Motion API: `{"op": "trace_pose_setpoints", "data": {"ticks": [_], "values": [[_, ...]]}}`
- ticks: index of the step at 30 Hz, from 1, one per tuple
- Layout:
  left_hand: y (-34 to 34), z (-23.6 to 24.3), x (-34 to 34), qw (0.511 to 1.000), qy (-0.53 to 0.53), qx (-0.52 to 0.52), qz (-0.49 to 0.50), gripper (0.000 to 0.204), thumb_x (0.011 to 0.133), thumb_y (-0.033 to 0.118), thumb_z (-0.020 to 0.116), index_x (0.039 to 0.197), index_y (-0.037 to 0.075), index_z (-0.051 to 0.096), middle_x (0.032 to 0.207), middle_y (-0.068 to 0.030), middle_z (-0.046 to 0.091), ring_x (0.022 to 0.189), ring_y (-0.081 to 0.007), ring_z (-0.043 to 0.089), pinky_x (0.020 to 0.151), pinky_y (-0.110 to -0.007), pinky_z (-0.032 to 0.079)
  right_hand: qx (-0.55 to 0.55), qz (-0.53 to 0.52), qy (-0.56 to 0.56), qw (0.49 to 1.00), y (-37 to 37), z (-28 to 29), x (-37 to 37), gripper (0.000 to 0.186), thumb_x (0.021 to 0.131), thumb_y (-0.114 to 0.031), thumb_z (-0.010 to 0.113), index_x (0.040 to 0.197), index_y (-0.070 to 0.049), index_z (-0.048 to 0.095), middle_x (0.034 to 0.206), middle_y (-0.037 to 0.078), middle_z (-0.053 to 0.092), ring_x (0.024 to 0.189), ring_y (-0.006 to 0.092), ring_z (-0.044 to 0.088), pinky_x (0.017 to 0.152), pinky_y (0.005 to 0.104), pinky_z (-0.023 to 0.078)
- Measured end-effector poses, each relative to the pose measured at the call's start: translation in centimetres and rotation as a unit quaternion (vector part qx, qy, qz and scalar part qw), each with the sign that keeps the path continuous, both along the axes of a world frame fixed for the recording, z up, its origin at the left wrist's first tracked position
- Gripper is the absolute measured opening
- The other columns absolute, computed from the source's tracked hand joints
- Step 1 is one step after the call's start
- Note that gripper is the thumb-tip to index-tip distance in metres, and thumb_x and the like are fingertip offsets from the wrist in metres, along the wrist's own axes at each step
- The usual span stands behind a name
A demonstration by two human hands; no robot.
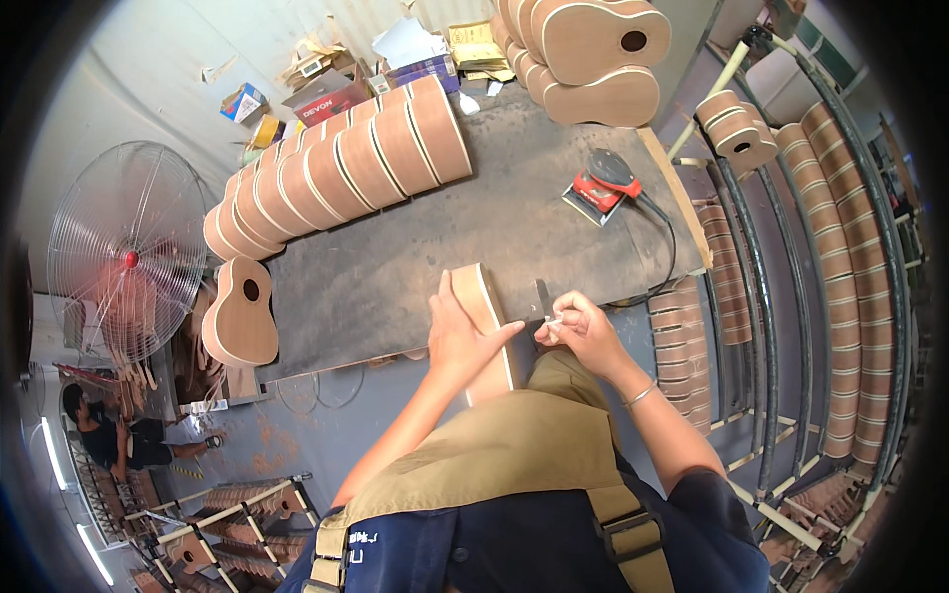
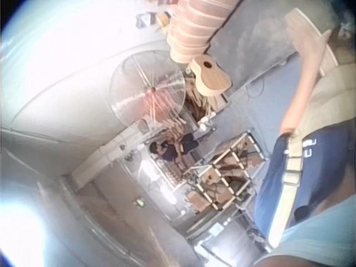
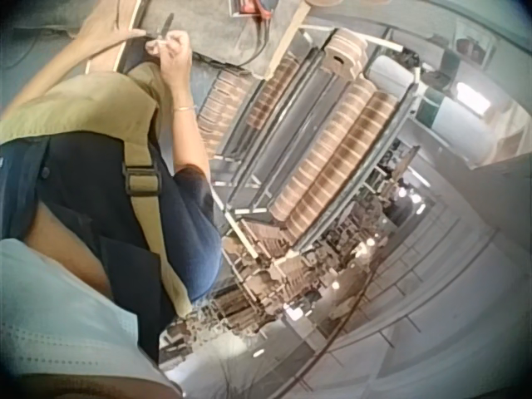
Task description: The person sands the edges and surfaces of wooden guitar bodies using a handheld sanding tool. They repeatedly pick up guitar bodies from a stack, sand them, and place them on a rack.
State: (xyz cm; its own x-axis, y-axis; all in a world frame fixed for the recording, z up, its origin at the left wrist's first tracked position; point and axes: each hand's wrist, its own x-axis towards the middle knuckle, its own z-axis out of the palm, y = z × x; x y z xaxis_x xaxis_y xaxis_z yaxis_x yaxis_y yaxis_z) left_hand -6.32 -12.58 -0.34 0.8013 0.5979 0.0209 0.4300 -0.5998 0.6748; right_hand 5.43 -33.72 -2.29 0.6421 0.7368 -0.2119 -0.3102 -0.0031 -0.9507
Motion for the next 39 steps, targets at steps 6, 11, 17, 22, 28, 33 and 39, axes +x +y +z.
{"op": "trace_pose_setpoints", "data": {"ticks": [6, 11, 17, 22, 28, 33, 39], "values": [[2.1, -0.9, 0.2, 0.990, -0.063, -0.099, 0.072, 0.108, 0.076, 0.023, 0.084, 0.158, -0.007, 0.021, 0.149, -0.0295, 0.048, 0.136, -0.0422, 0.054, 0.112, -0.046, 0.047, -0.003, -0.026, 0.122, 0.992, -1.7, 0.2, -1.6, 0.018, 0.105, -0.009, 0.064, 0.120, -0.002, 0.057, 0.105, 0.014, 0.072, 0.099, 0.0257, 0.076, 0.090, 0.0390, 0.064], [7.9, -2.5, 0.4, 0.867, -0.170, -0.448, 0.136, 0.065, 0.089, 0.019, 0.080, 0.141, 0.004, 0.043, 0.126, -0.0159, 0.064, 0.113, -0.0217, 0.066, 0.093, -0.037, 0.056, -0.016, -0.061, 0.129, 0.990, -3.4, -1.6, 0.4, 0.015, 0.110, -0.017, 0.058, 0.110, -0.002, 0.061, 0.099, 0.012, 0.072, 0.095, 0.0253, 0.077, 0.085, 0.0375, 0.065], [6.9, -9.4, 1.5, 0.994, 0.004, 0.010, 0.104, 0.089, 0.089, 0.025, 0.084, 0.160, 0.000, 0.037, 0.153, -0.0304, 0.048, 0.146, -0.0393, 0.045, 0.122, -0.049, 0.036, -0.046, -0.044, -0.027, 0.998, -0.4, -2.5, 5.3, 0.023, 0.109, -0.007, 0.057, 0.124, 0.006, 0.067, 0.109, 0.014, 0.075, 0.098, 0.0186, 0.074, 0.092, 0.0325, 0.061], [4.0, -9.6, 5.5, 0.953, 0.012, 0.193, -0.232, 0.089, 0.093, 0.031, 0.075, 0.162, -0.007, 0.032, 0.165, -0.0273, 0.038, 0.155, -0.0425, 0.033, 0.128, -0.051, 0.028, -0.035, 0.004, -0.083, 0.996, 5.2, -5.7, 11.8, 0.025, 0.108, -0.003, 0.055, 0.129, 0.003, 0.066, 0.111, 0.010, 0.074, 0.100, 0.0159, 0.073, 0.091, 0.0307, 0.060], [5.6, -10.2, 9.6, 0.985, 0.024, 0.172, 0.002, 0.075, 0.104, 0.038, 0.058, 0.159, -0.008, 0.036, 0.167, -0.0262, 0.036, 0.156, -0.0395, 0.033, 0.130, -0.050, 0.023, 0.039, 0.126, -0.155, 0.979, 17.2, -11.6, 17.9, 0.019, 0.106, -0.009, 0.064, 0.120, -0.001, 0.074, 0.109, 0.008, 0.073, 0.097, 0.0146, 0.072, 0.085, 0.0287, 0.058], [7.9, -10.8, 10.6, 0.980, 0.061, 0.156, 0.110, 0.053, 0.107, 0.020, 0.051, 0.150, -0.009, 0.046, 0.151, -0.0283, 0.053, 0.147, -0.0440, 0.044, 0.126, -0.053, 0.029, 0.041, 0.292, -0.282, 0.913, 25.1, -11.4, 19.6, 0.019, 0.102, -0.010, 0.069, 0.116, -0.002, 0.080, 0.106, 0.010, 0.073, 0.096, 0.0203, 0.069, 0.087, 0.0321, 0.055], [7.6, -10.1, 10.9, 0.977, 0.070, 0.131, 0.152, 0.047, 0.107, 0.014, 0.048, 0.148, -0.009, 0.049, 0.148, -0.0276, 0.056, 0.144, -0.0432, 0.048, 0.124, -0.054, 0.031, 0.044, 0.291, -0.352, 0.888, 25.1, -12.6, 19.0, 0.019, 0.097, -0.010, 0.072, 0.113, -0.004, 0.081, 0.098, 0.012, 0.071, 0.091, 0.0255, 0.067, 0.082, 0.0349, 0.053]]}}
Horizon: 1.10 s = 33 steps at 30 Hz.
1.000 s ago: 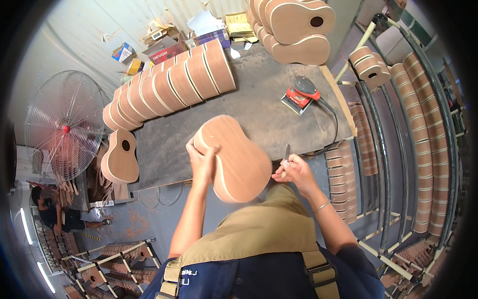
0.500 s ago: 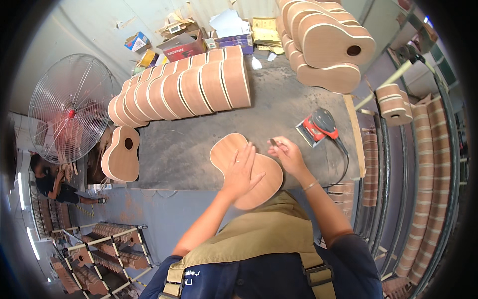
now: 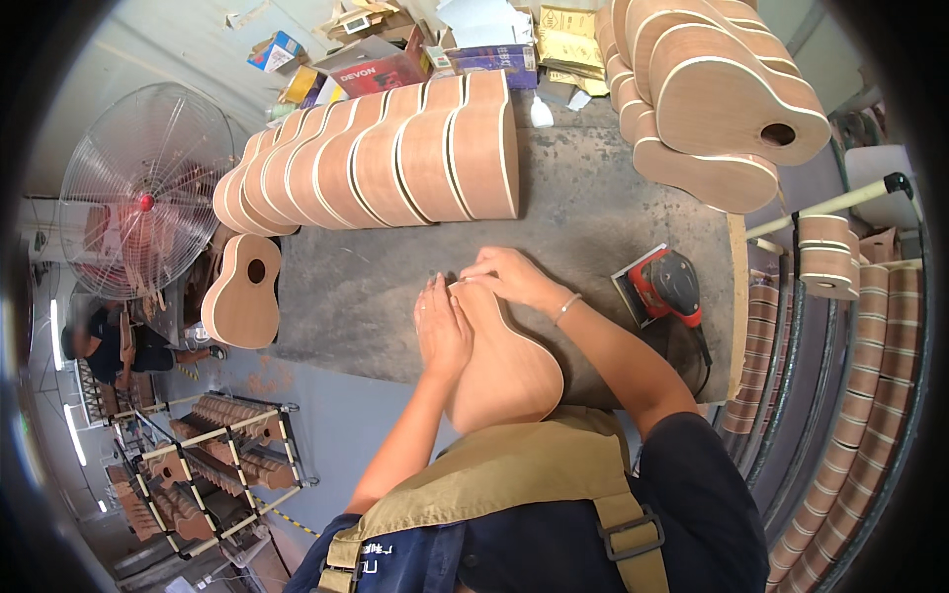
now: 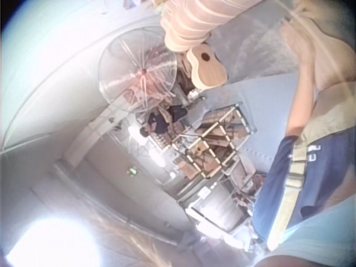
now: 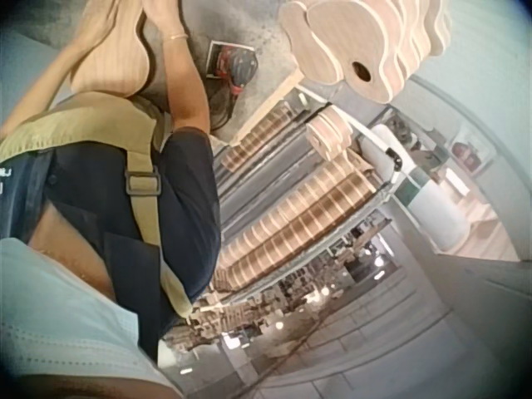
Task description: The person sands the edges and surfaces of wooden guitar bodies using a handheld sanding tool. They repeatedly pick up guitar bodies from a stack, sand them, and place them on a rack.
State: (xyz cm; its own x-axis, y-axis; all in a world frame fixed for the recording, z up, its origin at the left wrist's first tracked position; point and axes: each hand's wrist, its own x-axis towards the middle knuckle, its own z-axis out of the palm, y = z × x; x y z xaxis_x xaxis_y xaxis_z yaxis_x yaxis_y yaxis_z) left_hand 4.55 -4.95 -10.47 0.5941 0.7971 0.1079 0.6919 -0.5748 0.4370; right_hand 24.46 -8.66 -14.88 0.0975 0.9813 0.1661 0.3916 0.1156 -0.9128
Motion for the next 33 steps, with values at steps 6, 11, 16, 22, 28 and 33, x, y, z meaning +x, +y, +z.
{"op": "trace_pose_setpoints", "data": {"ticks": [6, 11, 16, 22, 28, 33], "values": [[0.2, 0.1, 0.1, 0.999, 0.014, 0.027, -0.037, 0.047, 0.109, 0.021, 0.050, 0.151, 0.000, 0.051, 0.148, -0.0238, 0.057, 0.144, -0.0406, 0.048, 0.122, -0.053, 0.032, 0.023, -0.085, 0.028, 0.996, -7.1, 1.7, -2.5, 0.018, 0.097, -0.009, 0.072, 0.112, -0.004, 0.081, 0.095, 0.011, 0.066, 0.087, 0.0230, 0.065, 0.079, 0.0344, 0.051], [0.5, 0.1, 0.7, 0.989, 0.036, 0.063, -0.127, 0.044, 0.111, 0.028, 0.050, 0.151, 0.012, 0.055, 0.149, -0.0200, 0.057, 0.143, -0.0402, 0.049, 0.121, -0.055, 0.032, -0.050, -0.065, 0.052, 0.995, -12.8, 3.9, -2.4, 0.018, 0.094, -0.010, 0.074, 0.109, -0.007, 0.083, 0.090, 0.012, 0.066, 0.082, 0.0245, 0.063, 0.074, 0.0354, 0.051], [1.7, 0.3, 0.8, 0.975, 0.036, 0.060, -0.213, 0.041, 0.112, 0.035, 0.049, 0.147, 0.018, 0.062, 0.150, -0.0204, 0.057, 0.144, -0.0391, 0.049, 0.122, -0.054, 0.033, -0.045, -0.205, 0.038, 0.977, -21.1, 3.5, -5.4, 0.019, 0.095, -0.010, 0.073, 0.111, -0.007, 0.082, 0.090, 0.011, 0.066, 0.082, 0.0228, 0.063, 0.075, 0.0334, 0.050], [1.7, -0.2, 1.1, 0.972, 0.030, 0.061, -0.227, 0.039, 0.113, 0.035, 0.047, 0.142, 0.016, 0.065, 0.144, -0.0205, 0.059, 0.137, -0.0376, 0.054, 0.120, -0.053, 0.035, -0.011, -0.526, 0.043, 0.849, -23.7, 2.2, -21.2, 0.021, 0.092, 0.001, 0.072, 0.112, -0.004, 0.080, 0.094, 0.011, 0.067, 0.085, 0.0225, 0.067, 0.076, 0.0335, 0.053], [2.1, 0.0, 0.5, 0.972, 0.046, 0.045, -0.226, 0.040, 0.113, 0.039, 0.044, 0.142, 0.018, 0.063, 0.142, -0.0168, 0.059, 0.134, -0.0367, 0.055, 0.115, -0.052, 0.039, 0.006, -0.355, 0.138, 0.924, -23.8, 3.6, -29.3, 0.024, 0.094, 0.001, 0.072, 0.114, -0.009, 0.082, 0.108, 0.012, 0.069, 0.101, 0.0263, 0.070, 0.084, 0.0354, 0.056], [1.4, 2.4, 1.3, 0.971, 0.111, 0.003, -0.212, 0.044, 0.110, 0.049, 0.048, 0.136, 0.016, 0.063, 0.135, -0.0149, 0.060, 0.129, -0.0372, 0.057, 0.108, -0.053, 0.045, -0.079, -0.397, 0.390, 0.827, -24.5, 2.0, -29.8, 0.023, 0.104, -0.021, 0.070, 0.120, -0.008, 0.081, 0.099, 0.005, 0.076, 0.090, 0.0134, 0.067, 0.072, 0.0309, 0.055]]}}
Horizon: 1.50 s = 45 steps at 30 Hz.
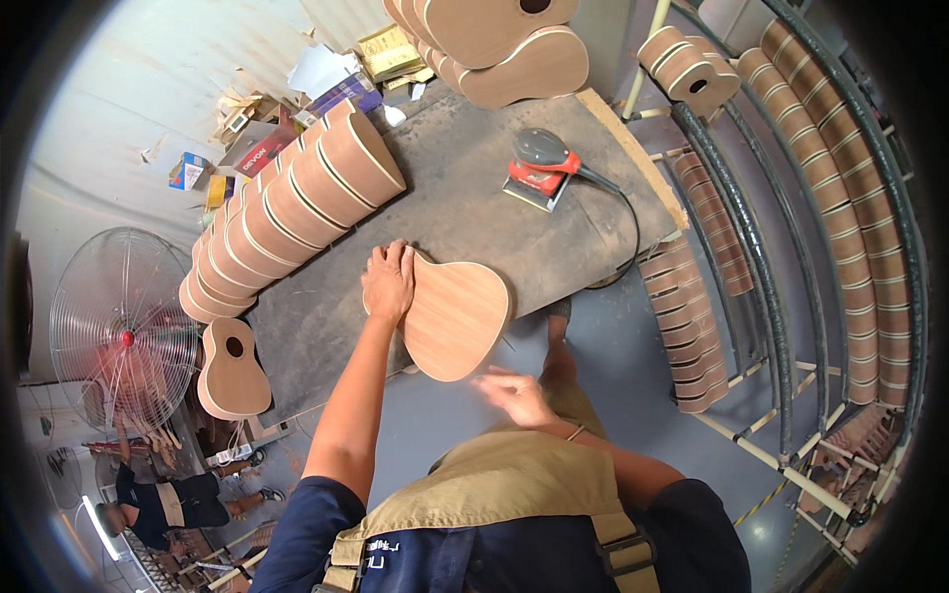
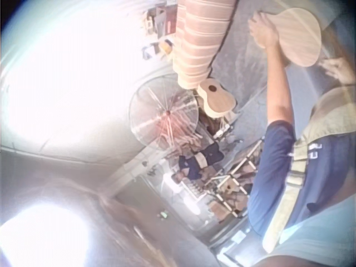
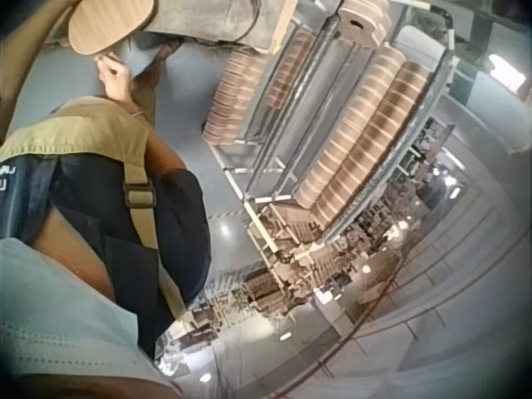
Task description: The person sands the edges and surfaces of wooden guitar bodies using a handheld sanding tool. They repeatedly pick up guitar bodies from a stack, sand them, and place them on a rack.
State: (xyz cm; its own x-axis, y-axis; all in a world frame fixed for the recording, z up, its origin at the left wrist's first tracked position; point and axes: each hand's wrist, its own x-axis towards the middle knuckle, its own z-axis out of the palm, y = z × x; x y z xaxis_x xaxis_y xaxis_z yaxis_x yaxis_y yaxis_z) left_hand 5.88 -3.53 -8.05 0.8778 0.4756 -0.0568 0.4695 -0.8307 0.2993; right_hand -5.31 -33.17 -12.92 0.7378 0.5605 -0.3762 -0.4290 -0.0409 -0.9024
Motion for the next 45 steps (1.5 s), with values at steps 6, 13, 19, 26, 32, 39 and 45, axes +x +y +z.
{"op": "trace_pose_setpoints", "data": {"ticks": [6, 13, 19, 26, 32, 39, 45], "values": [[0.3, 2.6, -3.0, 0.995, 0.037, -0.041, 0.083, 0.078, 0.089, 0.072, 0.069, 0.124, 0.003, 0.059, 0.127, -0.0267, 0.058, 0.121, -0.0439, 0.060, 0.098, -0.056, 0.050, -0.015, -0.081, -0.107, 0.991, -0.3, 0.7, 9.1, 0.027, 0.101, -0.016, 0.073, 0.122, 0.001, 0.078, 0.115, 0.011, 0.079, 0.098, 0.0133, 0.070, 0.088, 0.0298, 0.057], [-4.4, 0.5, -7.3, 0.984, -0.023, -0.171, 0.042, 0.084, 0.070, 0.066, 0.090, 0.108, 0.000, 0.054, 0.110, -0.0229, 0.064, 0.102, -0.0425, 0.064, 0.088, -0.051, 0.053, -0.020, 0.211, -0.370, 0.904, 8.0, 0.6, 32.5, 0.025, 0.100, -0.021, 0.072, 0.118, -0.007, 0.080, 0.104, 0.014, 0.077, 0.094, 0.0258, 0.074, 0.086, 0.0344, 0.057], [-4.9, -0.3, -6.5, 0.969, -0.048, -0.220, 0.101, 0.085, 0.059, 0.061, 0.098, 0.103, 0.001, 0.056, 0.105, -0.0203, 0.067, 0.100, -0.0400, 0.065, 0.088, -0.050, 0.053, 0.014, 0.355, -0.413, 0.839, 15.6, 1.4, 34.3, 0.022, 0.100, -0.019, 0.071, 0.118, -0.011, 0.082, 0.103, 0.010, 0.073, 0.097, 0.0249, 0.069, 0.088, 0.0365, 0.054], [-4.9, -1.5, -6.6, 0.970, -0.057, -0.205, 0.114, 0.084, 0.058, 0.060, 0.098, 0.098, -0.001, 0.057, 0.101, -0.0213, 0.068, 0.099, -0.0408, 0.065, 0.086, -0.050, 0.053, -0.062, 0.209, -0.386, 0.896, 4.8, -1.9, 30.7, 0.022, 0.101, -0.022, 0.072, 0.117, -0.010, 0.082, 0.092, 0.010, 0.068, 0.086, 0.0232, 0.066, 0.078, 0.0344, 0.052], [-4.8, -0.7, -6.7, 0.977, -0.051, -0.188, 0.092, 0.076, 0.065, 0.054, 0.098, 0.098, -0.001, 0.056, 0.101, -0.0209, 0.069, 0.093, -0.0359, 0.068, 0.084, -0.047, 0.054, -0.151, -0.138, -0.317, 0.926, 2.2, -0.4, 17.9, 0.022, 0.101, -0.012, 0.071, 0.119, -0.003, 0.080, 0.091, 0.010, 0.068, 0.082, 0.0183, 0.065, 0.076, 0.0303, 0.052], [-4.8, -0.4, -6.6, 0.972, -0.076, -0.208, 0.076, 0.080, 0.065, 0.062, 0.094, 0.101, -0.001, 0.060, 0.106, -0.0229, 0.070, 0.101, -0.0397, 0.068, 0.087, -0.049, 0.053, -0.130, -0.307, -0.320, 0.887, 5.7, -0.9, 9.3, 0.022, 0.104, -0.009, 0.067, 0.121, -0.004, 0.078, 0.097, 0.010, 0.067, 0.085, 0.0210, 0.066, 0.078, 0.0326, 0.053], [-4.9, -1.0, -7.0, 0.973, -0.091, -0.202, 0.070, 0.082, 0.066, 0.064, 0.094, 0.100, -0.002, 0.059, 0.106, -0.0245, 0.069, 0.100, -0.0417, 0.068, 0.087, -0.051, 0.053, -0.078, -0.214, -0.328, 0.917, 6.3, -1.2, 5.4, 0.021, 0.100, -0.004, 0.067, 0.118, -0.002, 0.078, 0.089, 0.012, 0.066, 0.081, 0.0251, 0.065, 0.075, 0.0339, 0.052]]}}
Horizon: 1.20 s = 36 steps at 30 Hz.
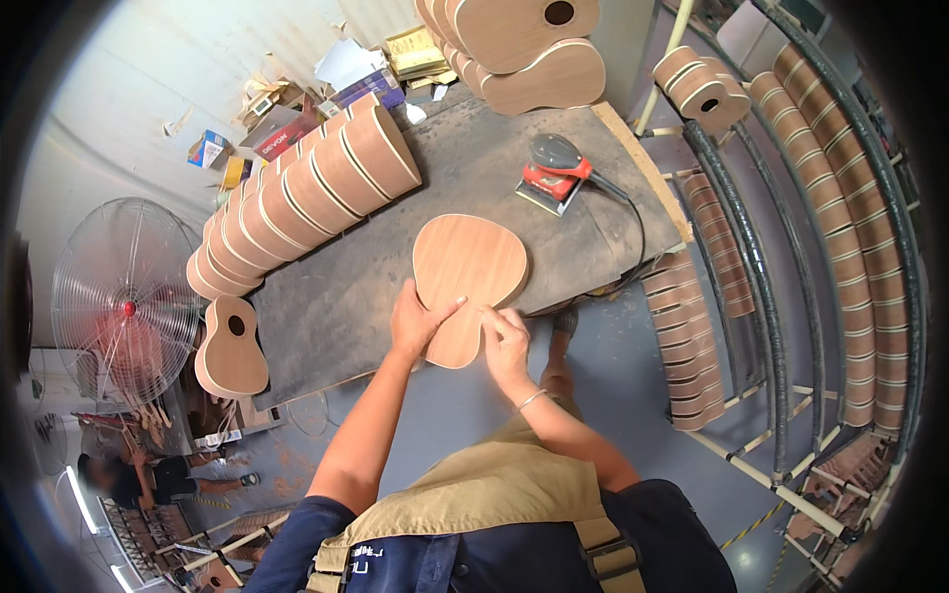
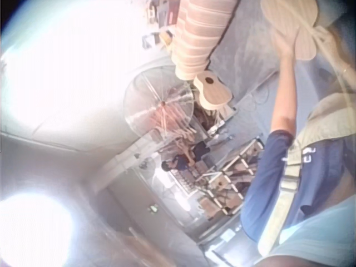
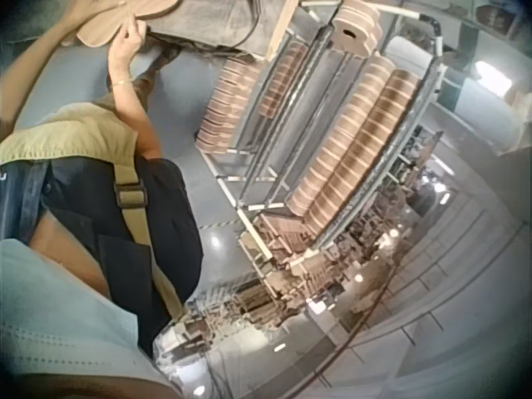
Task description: The person sands the edges and surfaces of wooden guitar bodies using a handheld sanding tool. They repeatedly pick up guitar bodies from a stack, sand them, and place them on a rack.
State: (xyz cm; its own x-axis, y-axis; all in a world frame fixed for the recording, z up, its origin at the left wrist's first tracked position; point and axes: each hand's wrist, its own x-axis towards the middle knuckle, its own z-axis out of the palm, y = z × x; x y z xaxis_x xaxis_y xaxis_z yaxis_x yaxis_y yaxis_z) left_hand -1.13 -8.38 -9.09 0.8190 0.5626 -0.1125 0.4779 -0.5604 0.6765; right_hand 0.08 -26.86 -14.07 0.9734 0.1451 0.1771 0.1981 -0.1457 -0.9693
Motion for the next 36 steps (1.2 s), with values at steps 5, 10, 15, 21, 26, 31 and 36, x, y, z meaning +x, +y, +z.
{"op": "trace_pose_setpoints", "data": {"ticks": [5, 10, 15, 21, 26, 31, 36], "values": [[0.2, -0.3, -0.3, 1.000, -0.001, 0.012, -0.005, 0.083, 0.065, 0.065, 0.093, 0.099, -0.001, 0.057, 0.105, -0.0252, 0.069, 0.102, -0.0434, 0.067, 0.087, -0.052, 0.053, -0.041, 0.138, 0.009, 0.990, -2.5, 0.5, -2.1, 0.021, 0.100, -0.005, 0.069, 0.118, -0.005, 0.079, 0.084, 0.012, 0.062, 0.075, 0.0231, 0.061, 0.069, 0.0338, 0.049], [0.6, -0.2, -0.4, 1.000, 0.003, 0.001, -0.002, 0.089, 0.066, 0.065, 0.093, 0.113, -0.001, 0.057, 0.114, -0.0256, 0.067, 0.108, -0.0431, 0.066, 0.092, -0.052, 0.053, -0.070, 0.325, -0.066, 0.941, -3.8, 0.0, -7.6, 0.024, 0.094, -0.006, 0.072, 0.114, -0.016, 0.082, 0.084, 0.011, 0.061, 0.077, 0.0270, 0.064, 0.070, 0.0392, 0.053], [0.2, -2.1, -4.8, 0.976, -0.140, 0.136, -0.096, 0.119, 0.063, 0.066, 0.093, 0.148, -0.002, 0.045, 0.149, -0.0283, 0.049, 0.138, -0.0472, 0.049, 0.114, -0.055, 0.041, -0.003, 0.234, 0.087, 0.968, -6.6, 1.2, -4.6, 0.018, 0.100, -0.010, 0.070, 0.113, -0.008, 0.082, 0.083, 0.006, 0.069, 0.074, 0.0144, 0.063, 0.067, 0.0300, 0.051], [-1.9, -4.2, -11.7, 0.914, -0.083, 0.328, -0.223, 0.104, 0.074, 0.043, 0.090, 0.158, 0.007, 0.041, 0.164, -0.0232, 0.036, 0.155, -0.0405, 0.031, 0.125, -0.061, 0.023, 0.163, 0.168, 0.390, 0.890, -12.0, 5.6, 1.3, 0.031, 0.110, -0.020, 0.062, 0.131, 0.001, 0.071, 0.085, -0.003, 0.064, 0.072, 0.0060, 0.055, 0.062, 0.0220, 0.044], [-1.6, -3.2, -8.3, 0.868, -0.121, 0.388, -0.285, 0.076, 0.076, 0.024, 0.085, 0.144, 0.006, 0.056, 0.151, -0.0192, 0.053, 0.145, -0.0357, 0.045, 0.122, -0.057, 0.034, 0.193, 0.189, 0.415, 0.869, -13.2, 7.3, 3.5, 0.025, 0.107, -0.021, 0.067, 0.125, -0.005, 0.076, 0.084, -0.002, 0.066, 0.072, 0.0051, 0.057, 0.062, 0.0223, 0.046], [-0.2, 11.4, -5.5, 0.968, -0.205, 0.066, -0.127, 0.068, 0.076, 0.014, 0.088, 0.135, 0.000, 0.059, 0.131, -0.0160, 0.067, 0.120, -0.0277, 0.066, 0.107, -0.040, 0.051, -0.200, 0.266, 0.157, 0.930, -18.8, 5.5, 7.8, 0.023, 0.094, -0.023, 0.082, 0.105, -0.003, 0.081, 0.077, -0.001, 0.070, 0.070, 0.0077, 0.061, 0.063, 0.0268, 0.049], [5.8, 10.1, -0.6, 0.934, -0.237, -0.261, 0.066, 0.050, 0.095, 0.024, 0.082, 0.132, -0.005, 0.066, 0.118, -0.0129, 0.075, 0.106, -0.0179, 0.070, 0.097, -0.034, 0.056, -0.138, 0.180, 0.165, 0.960, -17.2, 4.8, 12.0, 0.022, 0.100, -0.018, 0.075, 0.115, -0.002, 0.076, 0.085, 0.001, 0.071, 0.074, 0.0070, 0.062, 0.066, 0.0255, 0.050]]}}
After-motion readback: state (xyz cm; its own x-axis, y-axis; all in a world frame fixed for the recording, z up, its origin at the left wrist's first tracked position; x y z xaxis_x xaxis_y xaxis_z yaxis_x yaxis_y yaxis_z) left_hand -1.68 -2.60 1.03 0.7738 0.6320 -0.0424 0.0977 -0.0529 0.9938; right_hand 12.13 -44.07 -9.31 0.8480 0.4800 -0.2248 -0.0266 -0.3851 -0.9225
